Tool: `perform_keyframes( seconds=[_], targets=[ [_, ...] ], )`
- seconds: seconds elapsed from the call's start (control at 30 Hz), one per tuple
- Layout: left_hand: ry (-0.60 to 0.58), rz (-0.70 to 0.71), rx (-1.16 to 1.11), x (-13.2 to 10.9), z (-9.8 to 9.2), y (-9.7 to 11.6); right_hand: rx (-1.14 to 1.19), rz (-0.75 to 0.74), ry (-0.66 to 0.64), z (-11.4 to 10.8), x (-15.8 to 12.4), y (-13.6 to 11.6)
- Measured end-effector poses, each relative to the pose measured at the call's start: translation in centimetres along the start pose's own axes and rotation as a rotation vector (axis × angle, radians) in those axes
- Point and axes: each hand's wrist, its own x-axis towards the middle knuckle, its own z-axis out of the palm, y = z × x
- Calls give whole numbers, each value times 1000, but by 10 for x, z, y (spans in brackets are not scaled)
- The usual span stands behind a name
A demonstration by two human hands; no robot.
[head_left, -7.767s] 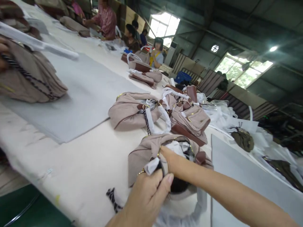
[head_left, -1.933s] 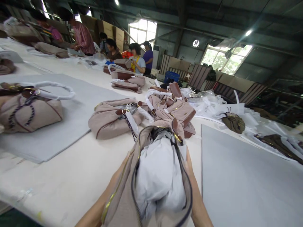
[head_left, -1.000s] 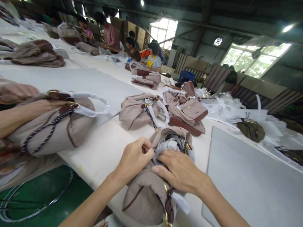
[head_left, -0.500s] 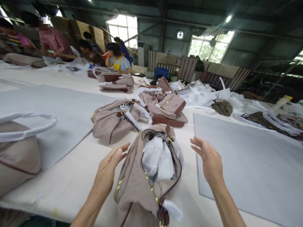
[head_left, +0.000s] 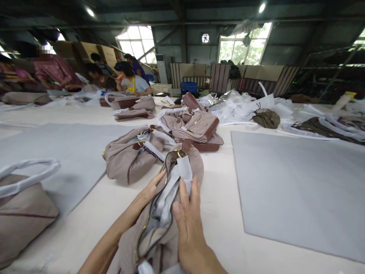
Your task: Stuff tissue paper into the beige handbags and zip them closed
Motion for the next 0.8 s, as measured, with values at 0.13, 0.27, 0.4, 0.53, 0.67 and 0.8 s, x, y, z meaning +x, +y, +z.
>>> perform_keyframes(
  seconds=[0.13,0.27,0.4,0.53,0.67,0.8],
  targets=[
    [-166,-31,154,7,-32,14,27,3,25,32,-15,-18],
    [-205,-27,441,9,-48,33,104,-67,-32,35,-33,-22],
    [-232,-8,645,15,-53,39,464,-9,-36,-8,-9,6],
    [-218,-82,533,24,-55,55,688,149,273,-40,74,56],
    [-20,-139,142,1,-63,61,877,167,-169,-24,135,86],
    [606,-173,-352,-76,-41,35,938,252,-371,-4,142,101]
  ],
)
